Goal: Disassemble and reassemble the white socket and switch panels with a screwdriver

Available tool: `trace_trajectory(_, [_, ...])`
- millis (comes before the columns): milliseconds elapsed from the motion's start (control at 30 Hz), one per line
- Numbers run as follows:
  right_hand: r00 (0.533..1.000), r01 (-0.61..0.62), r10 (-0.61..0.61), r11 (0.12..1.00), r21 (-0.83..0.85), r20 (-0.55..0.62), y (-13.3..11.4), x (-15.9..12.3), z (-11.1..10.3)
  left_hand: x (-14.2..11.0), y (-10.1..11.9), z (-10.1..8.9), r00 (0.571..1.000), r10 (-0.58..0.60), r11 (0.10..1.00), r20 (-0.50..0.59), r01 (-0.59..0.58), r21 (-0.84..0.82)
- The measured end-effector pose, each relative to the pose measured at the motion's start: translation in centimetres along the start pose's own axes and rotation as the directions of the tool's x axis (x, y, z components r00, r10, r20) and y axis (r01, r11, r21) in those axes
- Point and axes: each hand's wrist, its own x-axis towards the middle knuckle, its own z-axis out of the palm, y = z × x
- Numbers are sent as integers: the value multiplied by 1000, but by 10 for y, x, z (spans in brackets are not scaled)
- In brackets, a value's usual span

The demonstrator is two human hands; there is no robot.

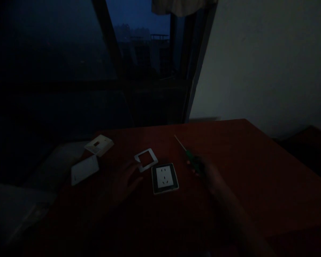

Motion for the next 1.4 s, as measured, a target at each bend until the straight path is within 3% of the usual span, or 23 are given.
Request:
trace_trajectory(133, [999, 15, -17, 999, 50, 39, 16, -8, 14, -21, -40, -11, 994, -108, 980, -10, 109, 165])
trace_trajectory(233, [998, 52, -52, 999, 15, 41, 16, -17, 18, -35, -59, -10, 991, -130, 974, -14, 130, 188])
trace_trajectory(500, [997, 66, -64, 995, -68, 41, 10, -28, 21, -37, -64, -2, 985, -143, 985, 97, 132, 112])
trace_trajectory(800, [995, 85, -81, 994, -62, 61, 11, -27, 19, -27, -39, -6, 990, -128, 986, 51, 122, 110])
trace_trajectory(967, [995, 87, -84, 995, -52, 55, 13, -26, 18, -13, -8, -10, 999, 8, 999, -36, -9, -47])
trace_trajectory(1200, [995, 84, -82, 996, -29, 58, 13, -24, 15, 16, 23, -3, 984, 177, 972, 28, -170, -165])
trace_trajectory(1400, [997, 52, -51, 999, -13, 59, 15, -24, 14, 19, 26, 11, 984, 173, 961, 44, -159, -225])
